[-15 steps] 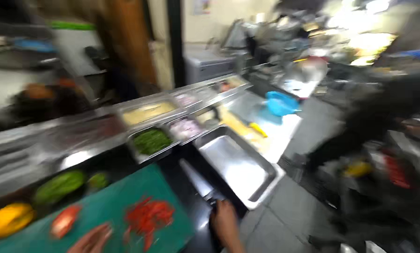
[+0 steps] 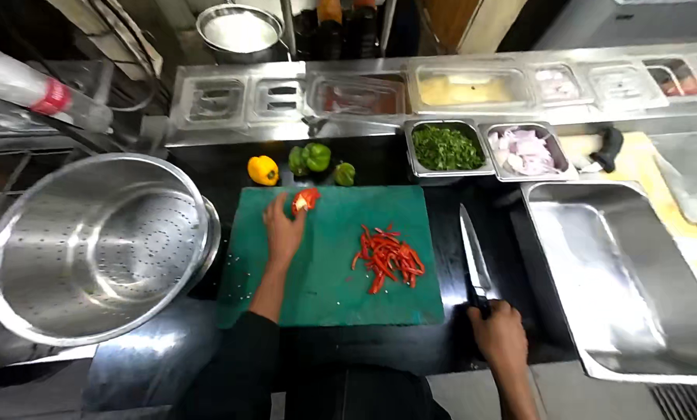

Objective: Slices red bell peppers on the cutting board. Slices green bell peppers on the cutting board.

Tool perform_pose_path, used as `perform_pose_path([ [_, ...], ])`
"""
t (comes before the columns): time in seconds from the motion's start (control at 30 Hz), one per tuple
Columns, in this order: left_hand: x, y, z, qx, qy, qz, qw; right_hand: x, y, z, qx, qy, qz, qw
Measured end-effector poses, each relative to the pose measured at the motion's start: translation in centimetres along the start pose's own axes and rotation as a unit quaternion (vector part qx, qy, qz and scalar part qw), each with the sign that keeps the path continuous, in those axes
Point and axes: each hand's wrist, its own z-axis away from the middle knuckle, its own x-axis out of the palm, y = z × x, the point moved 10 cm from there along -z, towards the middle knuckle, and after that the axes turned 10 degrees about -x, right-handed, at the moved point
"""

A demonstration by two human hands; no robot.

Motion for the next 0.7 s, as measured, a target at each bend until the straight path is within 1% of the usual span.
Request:
perform_pose_path([
  [0.07, 0.5, 2.2, -0.2, 0.048, 0.014, -0.003, 0.999, 0.5, -0.5, 0.7, 0.023, -0.049, 0.003, 0.999],
  [0.1, 1.4, 3.7, 0.5, 0.094, -0.003, -0.007, 0.996, 0.7, -0.6, 1.1, 0.031, -0.067, -0.01, 0.997],
  [0.13, 2.9, 5.2, 1.8, 0.142, -0.05, -0.022, 0.988, 1.0, -0.6, 1.4, 0.038, -0.077, -0.029, 0.996],
  [0.2, 7.4, 7.0, 5.9, 0.202, -0.197, -0.076, 0.956, 1.6, -0.3, 1.9, 0.045, -0.073, -0.069, 0.994],
  [0.23, 9.6, 7.3, 8.4, 0.217, -0.253, -0.114, 0.936, 1.8, -0.3, 2.2, 0.042, -0.061, -0.088, 0.993],
  [0.27, 11.4, 7.4, 10.6, 0.228, -0.284, -0.152, 0.919, 1.9, -0.4, 2.4, 0.037, -0.044, -0.106, 0.993],
  [0.33, 14.2, 7.4, 13.5, 0.236, -0.305, -0.216, 0.897, 2.2, -0.3, 2.7, 0.02, -0.007, -0.138, 0.99],
  [0.4, 15.6, 7.6, 14.2, 0.228, -0.313, -0.22, 0.896, 2.6, 0.1, 3.2, 0.001, 0.026, -0.187, 0.982],
  [0.47, 14.8, 8.5, 12.9, 0.204, -0.32, -0.154, 0.912, 2.3, 0.3, 4.1, -0.023, 0.049, -0.234, 0.971],
  [0.5, 13.3, 8.9, 11.4, 0.195, -0.302, -0.101, 0.928, 1.6, 0.1, 4.7, -0.04, 0.05, -0.253, 0.965],
  [0.53, 11.3, 9.1, 9.2, 0.179, -0.268, -0.069, 0.944, 1.1, -0.2, 5.5, -0.06, 0.034, -0.272, 0.96],
  [0.6, 6.2, 7.9, 3.5, 0.122, -0.159, -0.051, 0.978, 0.6, -1.8, 7.1, -0.124, -0.04, -0.303, 0.944],
  [0.63, 3.8, 6.6, 0.7, 0.085, -0.106, -0.045, 0.99, 0.6, -2.7, 8.1, -0.16, -0.099, -0.318, 0.929],
  [0.67, 2.3, 5.1, -1.7, 0.048, -0.079, -0.054, 0.994, 0.9, -3.7, 9.0, -0.193, -0.164, -0.324, 0.912],
  [0.7, 1.6, 3.7, -3.5, 0.02, -0.079, -0.071, 0.994, 1.7, -4.7, 9.8, -0.218, -0.227, -0.321, 0.893],
])
